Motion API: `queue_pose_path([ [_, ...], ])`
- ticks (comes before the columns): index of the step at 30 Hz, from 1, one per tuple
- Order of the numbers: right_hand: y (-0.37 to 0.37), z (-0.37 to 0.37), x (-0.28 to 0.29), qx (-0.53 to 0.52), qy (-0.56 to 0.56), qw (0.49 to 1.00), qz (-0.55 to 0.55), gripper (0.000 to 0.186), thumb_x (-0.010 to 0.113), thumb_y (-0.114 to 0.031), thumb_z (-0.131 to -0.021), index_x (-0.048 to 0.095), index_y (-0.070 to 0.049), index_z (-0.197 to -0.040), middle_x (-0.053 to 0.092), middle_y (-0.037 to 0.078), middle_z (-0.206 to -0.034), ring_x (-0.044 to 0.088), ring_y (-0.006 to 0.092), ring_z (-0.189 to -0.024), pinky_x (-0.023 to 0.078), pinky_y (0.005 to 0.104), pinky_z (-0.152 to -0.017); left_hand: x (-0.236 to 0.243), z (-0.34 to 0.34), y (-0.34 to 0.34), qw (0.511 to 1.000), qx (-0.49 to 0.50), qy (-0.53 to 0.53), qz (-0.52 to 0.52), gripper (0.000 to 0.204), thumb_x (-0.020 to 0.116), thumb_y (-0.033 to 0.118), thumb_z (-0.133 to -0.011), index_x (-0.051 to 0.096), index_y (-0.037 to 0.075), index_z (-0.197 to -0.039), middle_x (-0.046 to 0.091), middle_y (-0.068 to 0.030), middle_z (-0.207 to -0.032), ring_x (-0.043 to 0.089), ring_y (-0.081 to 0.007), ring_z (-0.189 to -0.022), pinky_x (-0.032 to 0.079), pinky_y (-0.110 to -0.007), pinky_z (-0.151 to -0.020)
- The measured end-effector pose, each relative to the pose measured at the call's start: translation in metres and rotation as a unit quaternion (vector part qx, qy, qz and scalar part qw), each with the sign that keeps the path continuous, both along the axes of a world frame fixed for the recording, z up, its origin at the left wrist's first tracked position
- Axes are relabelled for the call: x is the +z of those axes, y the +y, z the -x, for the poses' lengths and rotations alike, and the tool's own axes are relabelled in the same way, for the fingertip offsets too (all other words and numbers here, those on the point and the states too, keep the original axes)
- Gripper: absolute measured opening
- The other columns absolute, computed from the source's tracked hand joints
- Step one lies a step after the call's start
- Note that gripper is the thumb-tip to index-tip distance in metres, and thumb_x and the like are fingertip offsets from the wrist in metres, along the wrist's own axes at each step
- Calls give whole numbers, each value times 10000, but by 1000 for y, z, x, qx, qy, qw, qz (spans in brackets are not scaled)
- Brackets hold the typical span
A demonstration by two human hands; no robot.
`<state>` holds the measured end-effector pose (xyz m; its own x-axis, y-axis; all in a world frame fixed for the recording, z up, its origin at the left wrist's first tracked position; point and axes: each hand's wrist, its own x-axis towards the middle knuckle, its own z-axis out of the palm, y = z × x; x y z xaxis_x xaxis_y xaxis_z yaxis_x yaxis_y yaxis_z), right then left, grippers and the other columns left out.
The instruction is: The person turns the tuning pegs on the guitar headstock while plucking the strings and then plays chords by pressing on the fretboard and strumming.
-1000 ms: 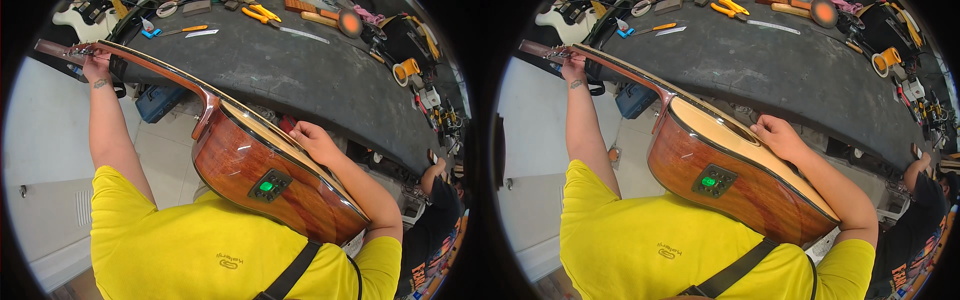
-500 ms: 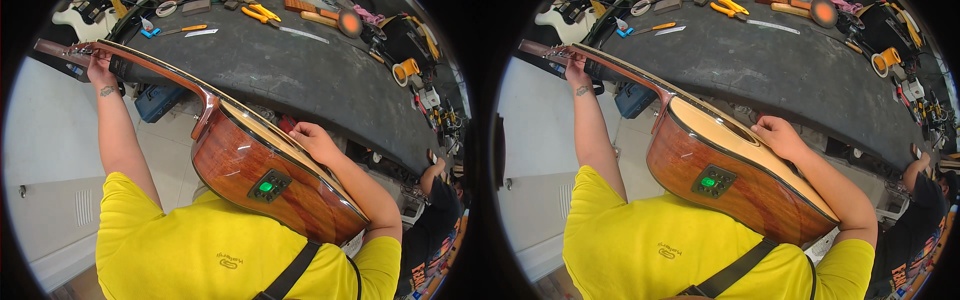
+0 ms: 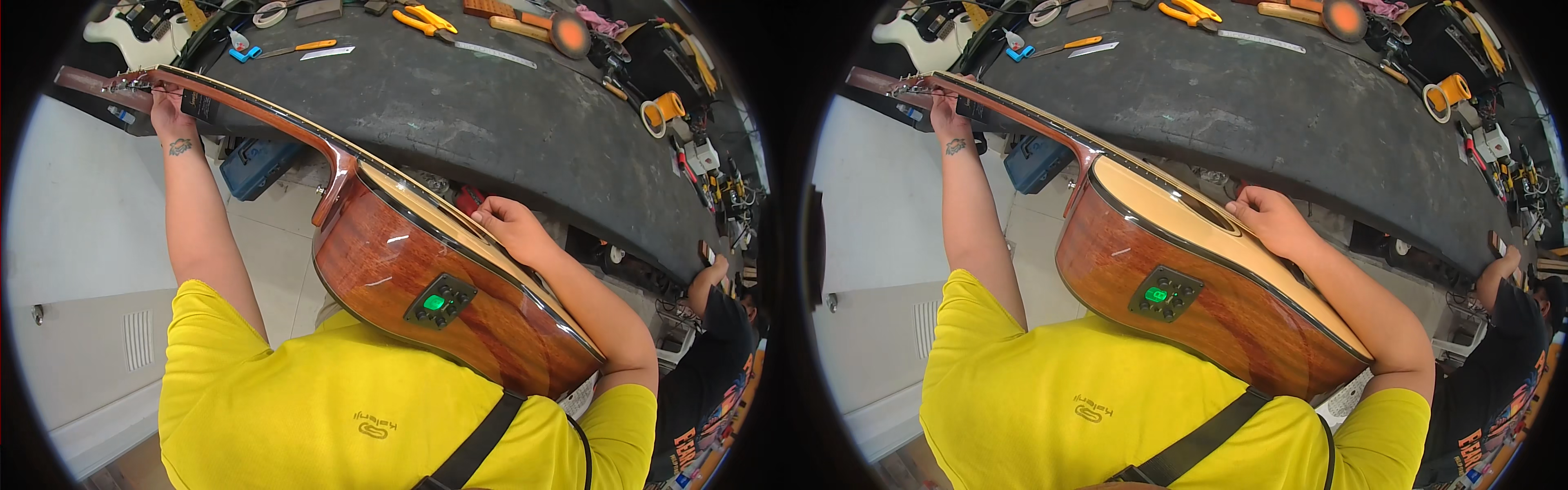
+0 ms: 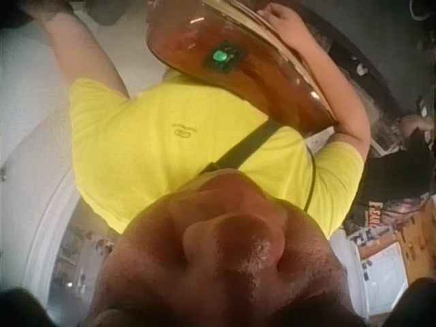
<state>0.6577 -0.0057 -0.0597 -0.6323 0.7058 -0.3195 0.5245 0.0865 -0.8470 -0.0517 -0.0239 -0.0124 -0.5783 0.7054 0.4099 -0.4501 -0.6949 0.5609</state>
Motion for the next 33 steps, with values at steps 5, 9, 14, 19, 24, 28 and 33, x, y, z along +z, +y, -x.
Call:
queue_pose_path([
  [5,0,0,-2,1,2,1000,-13,359,639,-352,-1013,603,-28,-864,586,63,-713,506,130,-689,453,347,-649,-3,31,-4,990,-133,41,-10,378,327,266,-1104,547,44,-1318,657,-194,-1282,605,-386,-1219,408,-685,-1083],
  [9,0,-1,0,-7,-5,1000,-7,358,639,-349,-1013,590,-29,-862,576,60,-715,500,132,-695,450,347,-651,-10,32,5,993,-115,26,7,394,314,273,-1100,553,32,-1300,653,-207,-1286,597,-400,-1229,396,-676,-1096],
  [14,0,1,0,6,5,1000,-16,355,641,-347,-1013,590,-28,-863,570,55,-715,493,130,-697,445,342,-648,-9,60,-1,998,-7,23,52,345,337,219,-1077,583,21,-1215,663,-205,-1243,618,-369,-1190,459,-577,-1065],
  [19,-1,-3,1,-9,-4,1000,-18,347,642,-338,-1013,589,-29,-864,569,50,-714,491,126,-697,443,337,-648,-5,33,17,994,34,14,104,277,371,185,-1035,589,16,-1061,666,-210,-1154,635,-363,-1109,494,-519,-1024],
  [24,-1,2,4,6,-1,1000,-15,338,640,-331,-1015,587,-32,-867,569,48,-714,494,123,-700,446,332,-654,14,26,-2,993,71,-9,96,263,383,176,-1012,572,-1,-961,657,-250,-1155,628,-393,-1111,491,-533,-1017],
  [28,2,1,1,7,7,1000,-18,325,643,-320,-1013,583,-35,-868,568,45,-714,495,123,-700,448,331,-655,20,14,3,991,83,-10,102,267,397,181,-988,568,-6,-906,662,-266,-1143,625,-409,-1103,485,-546,-1012],
  [33,1,-2,-1,3,-1,1000,-13,306,646,-301,-1010,573,-38,-871,569,44,-732,491,115,-718,449,323,-668,18,8,8,989,98,-27,110,324,372,221,-1014,585,-19,-974,678,-227,-1141,634,-388,-1113,480,-545,-1020],
])
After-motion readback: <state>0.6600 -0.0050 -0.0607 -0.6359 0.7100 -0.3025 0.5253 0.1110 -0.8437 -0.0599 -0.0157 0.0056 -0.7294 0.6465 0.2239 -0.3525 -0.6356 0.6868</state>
